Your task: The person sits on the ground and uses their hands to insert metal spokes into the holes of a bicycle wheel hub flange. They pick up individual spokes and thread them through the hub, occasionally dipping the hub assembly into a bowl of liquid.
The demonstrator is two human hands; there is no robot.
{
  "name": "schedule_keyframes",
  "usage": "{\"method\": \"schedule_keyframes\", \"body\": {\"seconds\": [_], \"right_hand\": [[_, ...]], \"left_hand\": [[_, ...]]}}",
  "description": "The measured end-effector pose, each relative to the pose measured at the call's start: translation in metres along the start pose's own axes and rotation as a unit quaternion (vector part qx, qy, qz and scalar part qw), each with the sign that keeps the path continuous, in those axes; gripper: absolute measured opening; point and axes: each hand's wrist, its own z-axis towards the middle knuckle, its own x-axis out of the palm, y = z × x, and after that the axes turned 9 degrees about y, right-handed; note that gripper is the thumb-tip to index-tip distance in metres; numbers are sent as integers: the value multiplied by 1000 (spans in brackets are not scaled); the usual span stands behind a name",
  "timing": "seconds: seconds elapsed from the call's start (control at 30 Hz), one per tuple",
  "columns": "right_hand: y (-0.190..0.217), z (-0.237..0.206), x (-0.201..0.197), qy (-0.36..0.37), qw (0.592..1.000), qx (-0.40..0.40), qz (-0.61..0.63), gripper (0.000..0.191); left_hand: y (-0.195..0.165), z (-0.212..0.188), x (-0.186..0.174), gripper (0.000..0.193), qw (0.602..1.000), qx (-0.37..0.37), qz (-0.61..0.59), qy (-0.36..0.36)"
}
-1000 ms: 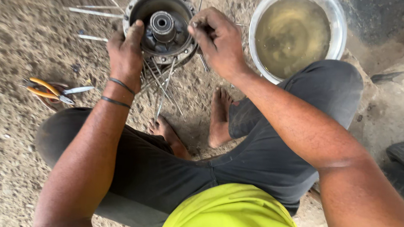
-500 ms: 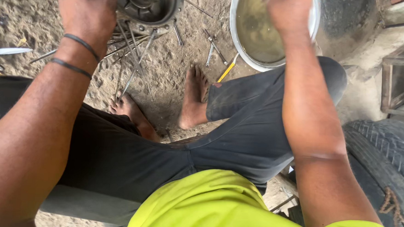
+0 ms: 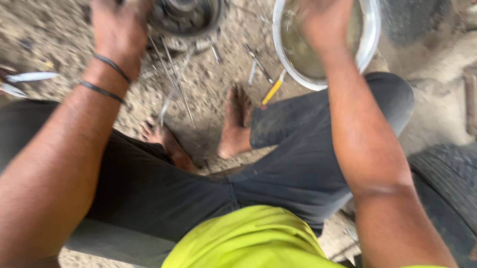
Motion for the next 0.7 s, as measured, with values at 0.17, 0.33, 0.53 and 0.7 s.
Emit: {"method": "schedule_keyframes", "body": {"seconds": [0.17, 0.33, 0.53, 0.7], "right_hand": [[98, 2, 50, 206, 978, 10, -13, 25], [132, 12, 59, 99, 986, -135, -12, 12], [108, 18, 76, 123, 943, 206, 229, 23], [100, 22, 78, 34, 899, 203, 386, 22]], "left_hand": [[3, -4, -9, 29, 992, -77, -100, -2], [2, -7, -21, 28, 984, -129, -125, -23], [1, -8, -26, 28, 988, -122, -97, -20], [4, -10, -19, 26, 988, -93, -119, 21]]}}
